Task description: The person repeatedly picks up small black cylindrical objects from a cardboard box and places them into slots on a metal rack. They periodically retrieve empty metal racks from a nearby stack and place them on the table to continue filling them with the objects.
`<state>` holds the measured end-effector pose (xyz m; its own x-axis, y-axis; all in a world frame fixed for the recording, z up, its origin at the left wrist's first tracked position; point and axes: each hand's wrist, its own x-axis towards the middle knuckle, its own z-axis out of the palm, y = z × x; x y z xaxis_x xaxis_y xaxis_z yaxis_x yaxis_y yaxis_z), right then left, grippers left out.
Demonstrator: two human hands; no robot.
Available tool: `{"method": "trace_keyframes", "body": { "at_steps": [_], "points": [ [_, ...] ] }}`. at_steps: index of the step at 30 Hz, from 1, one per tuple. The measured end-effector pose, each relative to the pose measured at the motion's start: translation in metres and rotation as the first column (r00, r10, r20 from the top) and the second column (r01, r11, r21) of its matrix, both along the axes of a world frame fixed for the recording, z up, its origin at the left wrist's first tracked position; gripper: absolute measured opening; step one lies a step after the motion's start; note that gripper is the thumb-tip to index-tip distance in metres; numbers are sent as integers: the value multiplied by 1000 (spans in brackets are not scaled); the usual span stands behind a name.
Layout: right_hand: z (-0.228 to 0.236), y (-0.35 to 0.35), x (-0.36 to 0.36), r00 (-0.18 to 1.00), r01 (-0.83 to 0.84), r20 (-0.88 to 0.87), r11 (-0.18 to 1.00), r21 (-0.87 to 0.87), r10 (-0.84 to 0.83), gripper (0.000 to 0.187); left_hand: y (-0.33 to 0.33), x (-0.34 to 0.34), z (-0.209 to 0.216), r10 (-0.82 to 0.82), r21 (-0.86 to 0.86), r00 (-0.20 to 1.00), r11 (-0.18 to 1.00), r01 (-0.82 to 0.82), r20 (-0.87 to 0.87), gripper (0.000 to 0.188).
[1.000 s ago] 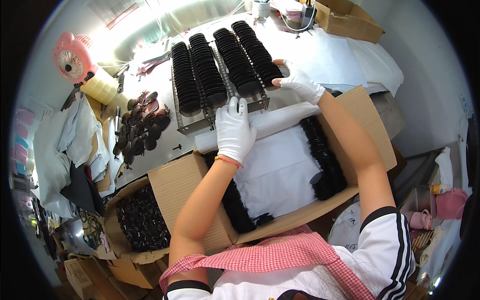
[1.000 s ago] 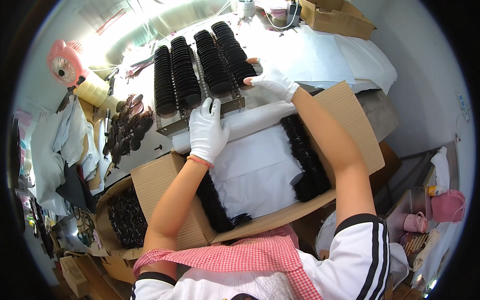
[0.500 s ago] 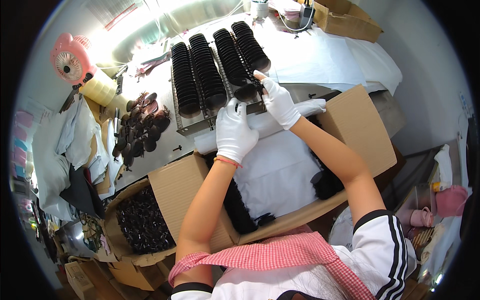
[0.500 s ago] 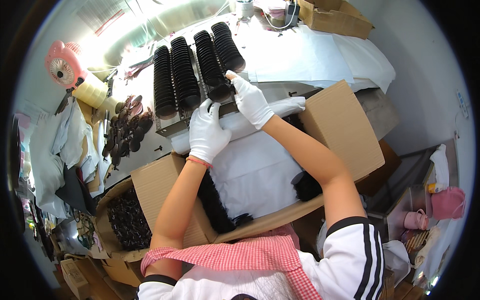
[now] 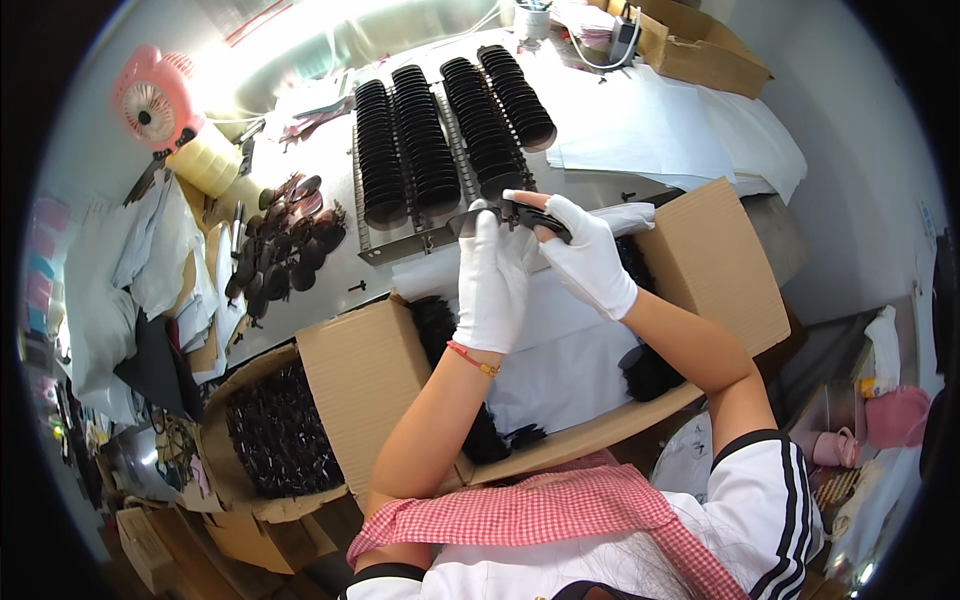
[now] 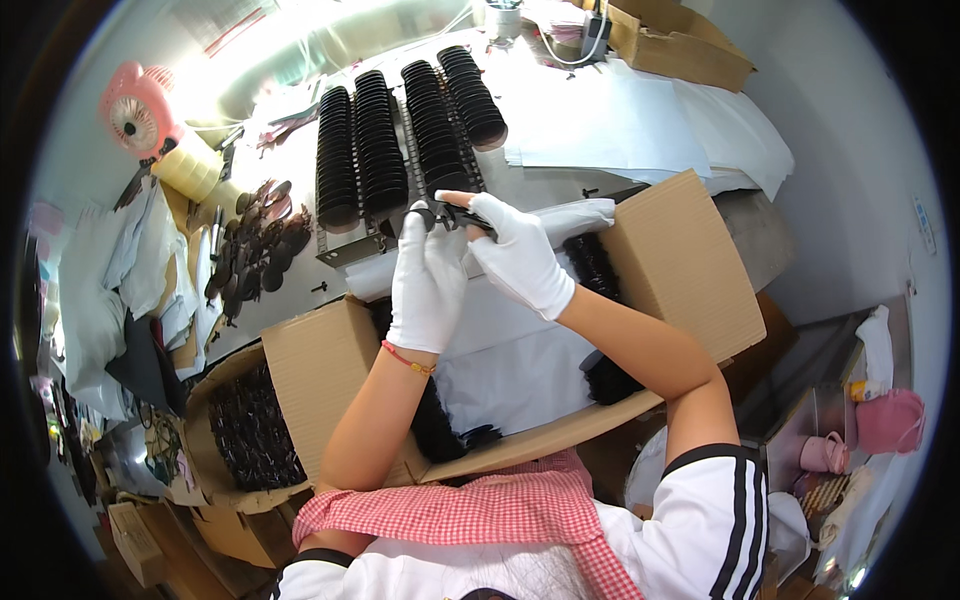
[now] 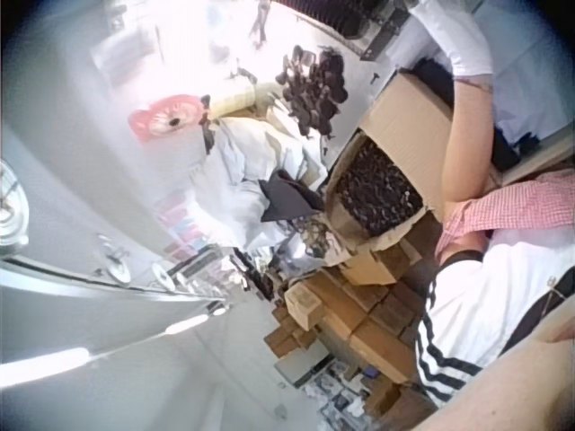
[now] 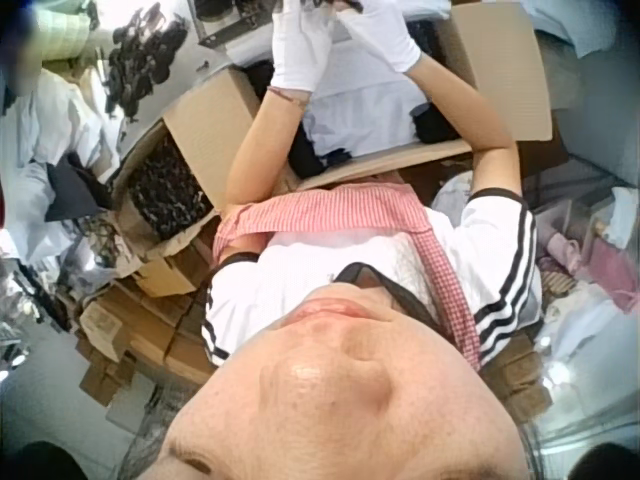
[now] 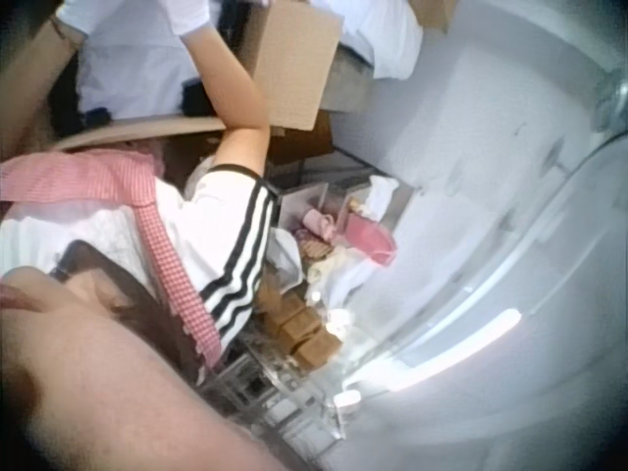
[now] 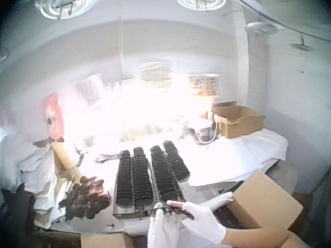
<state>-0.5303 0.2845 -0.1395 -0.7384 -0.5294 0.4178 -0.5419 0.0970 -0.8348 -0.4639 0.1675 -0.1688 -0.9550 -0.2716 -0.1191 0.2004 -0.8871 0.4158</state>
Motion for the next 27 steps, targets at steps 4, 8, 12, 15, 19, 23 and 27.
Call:
{"method": "trace_keyframes", "body": {
  "at_steps": [4,8,12,15,19,23,27],
  "points": [
    [-2,-7,5,923,77,-384,985,156,-11,40,8,6,-7,312,-377,945,890,-255,99,13],
    [-17,-28,1,759,50,-651,995,82,16,37,-21,18,-3,491,-381,829,844,-378,266,15],
    [-22,-31,5,885,-17,-465,999,28,28,55,-89,28,16,437,-198,877,895,-400,199,42],
    [-17,-32,20,928,-47,-371,999,2,44,62,-75,34,13,-8,-29,966,999,16,257,55],
    [-5,-27,25,806,-135,-515,937,322,293,66,-38,30,0,-186,114,969,979,169,161,40],
    [0,-7,-54,865,50,-494,967,250,84,64,-39,22,-1,-234,193,936,963,186,264,14],
    [-15,-9,-166,936,318,-267,874,367,-228,65,-32,-1,-5,-64,-240,945,960,147,322,10]
  ]
}}
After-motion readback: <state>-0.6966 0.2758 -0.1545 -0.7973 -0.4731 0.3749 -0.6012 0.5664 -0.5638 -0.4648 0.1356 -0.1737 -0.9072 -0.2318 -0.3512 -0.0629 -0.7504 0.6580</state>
